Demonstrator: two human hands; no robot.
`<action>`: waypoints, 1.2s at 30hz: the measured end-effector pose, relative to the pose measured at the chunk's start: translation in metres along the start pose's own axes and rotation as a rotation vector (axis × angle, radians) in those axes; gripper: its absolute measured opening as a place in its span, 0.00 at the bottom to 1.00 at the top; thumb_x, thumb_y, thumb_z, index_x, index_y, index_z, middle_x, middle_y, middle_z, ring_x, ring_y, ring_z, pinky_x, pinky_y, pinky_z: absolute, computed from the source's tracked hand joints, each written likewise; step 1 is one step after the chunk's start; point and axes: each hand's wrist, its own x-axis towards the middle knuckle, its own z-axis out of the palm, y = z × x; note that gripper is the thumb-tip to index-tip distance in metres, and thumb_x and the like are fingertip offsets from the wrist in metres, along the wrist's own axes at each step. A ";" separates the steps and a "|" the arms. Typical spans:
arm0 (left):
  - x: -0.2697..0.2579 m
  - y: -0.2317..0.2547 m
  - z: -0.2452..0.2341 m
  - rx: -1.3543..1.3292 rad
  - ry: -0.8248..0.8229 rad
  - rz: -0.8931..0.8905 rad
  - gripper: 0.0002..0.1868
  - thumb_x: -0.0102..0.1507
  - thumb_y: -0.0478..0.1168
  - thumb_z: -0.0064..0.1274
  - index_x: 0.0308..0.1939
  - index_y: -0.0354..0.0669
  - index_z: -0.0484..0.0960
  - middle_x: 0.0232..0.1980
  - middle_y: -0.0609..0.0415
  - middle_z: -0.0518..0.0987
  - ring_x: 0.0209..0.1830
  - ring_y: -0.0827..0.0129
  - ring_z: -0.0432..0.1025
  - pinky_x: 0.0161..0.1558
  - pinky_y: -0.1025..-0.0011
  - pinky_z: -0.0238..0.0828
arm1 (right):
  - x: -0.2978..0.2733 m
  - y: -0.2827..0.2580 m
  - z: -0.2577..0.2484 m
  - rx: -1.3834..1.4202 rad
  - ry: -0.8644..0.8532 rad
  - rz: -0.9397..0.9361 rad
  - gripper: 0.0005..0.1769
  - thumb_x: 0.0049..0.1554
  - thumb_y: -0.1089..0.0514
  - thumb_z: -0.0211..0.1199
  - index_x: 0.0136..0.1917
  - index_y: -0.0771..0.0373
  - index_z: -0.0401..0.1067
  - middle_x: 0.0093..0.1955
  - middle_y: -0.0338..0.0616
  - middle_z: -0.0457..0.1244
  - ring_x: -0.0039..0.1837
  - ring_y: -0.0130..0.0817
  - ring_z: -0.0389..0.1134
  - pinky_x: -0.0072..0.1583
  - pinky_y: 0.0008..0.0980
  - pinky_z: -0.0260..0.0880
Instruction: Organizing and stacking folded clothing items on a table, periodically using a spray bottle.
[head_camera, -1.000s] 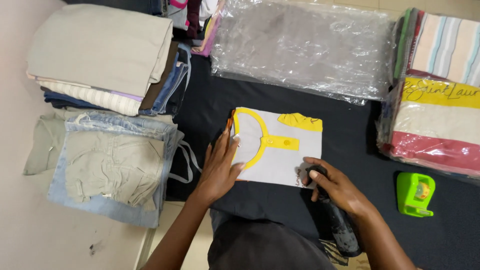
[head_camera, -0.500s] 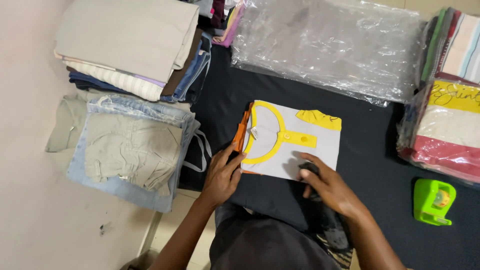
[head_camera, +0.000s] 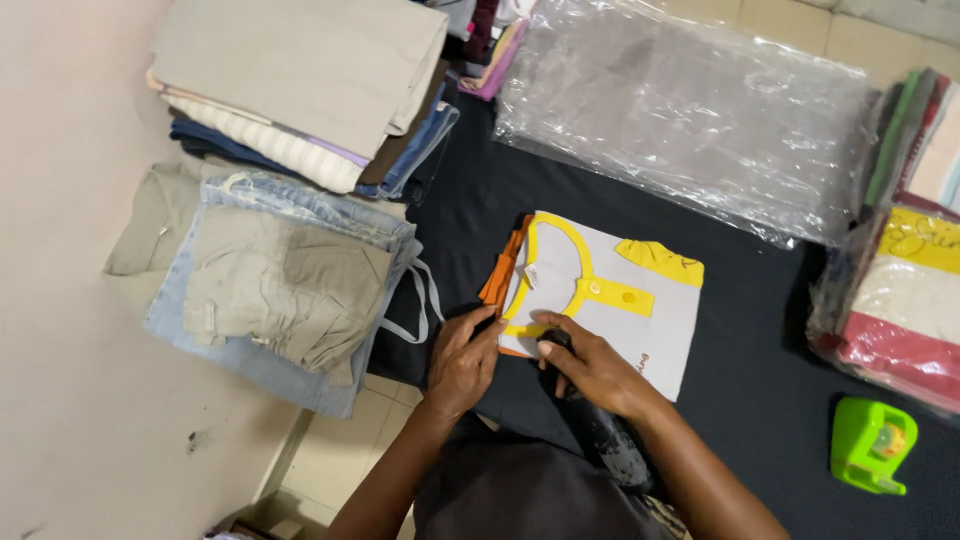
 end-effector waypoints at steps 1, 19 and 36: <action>-0.001 0.000 -0.001 0.003 0.007 -0.005 0.16 0.64 0.30 0.54 0.56 0.37 0.85 0.60 0.42 0.78 0.58 0.50 0.74 0.60 0.56 0.69 | 0.004 0.002 -0.004 -0.006 -0.006 -0.002 0.33 0.63 0.45 0.52 0.78 0.53 0.57 0.45 0.45 0.68 0.36 0.29 0.68 0.42 0.30 0.73; -0.002 -0.001 0.003 0.021 0.003 0.005 0.17 0.64 0.32 0.54 0.57 0.35 0.84 0.58 0.43 0.80 0.55 0.53 0.75 0.57 0.58 0.71 | 0.087 -0.045 -0.068 0.189 0.217 -0.037 0.31 0.64 0.44 0.53 0.74 0.63 0.61 0.41 0.45 0.68 0.35 0.32 0.68 0.44 0.33 0.70; -0.004 -0.006 0.010 0.049 0.023 0.029 0.15 0.62 0.30 0.53 0.53 0.33 0.84 0.57 0.44 0.81 0.55 0.53 0.76 0.58 0.55 0.70 | 0.002 -0.013 -0.056 0.190 0.097 0.037 0.33 0.62 0.46 0.53 0.77 0.57 0.58 0.44 0.43 0.68 0.35 0.32 0.67 0.41 0.31 0.71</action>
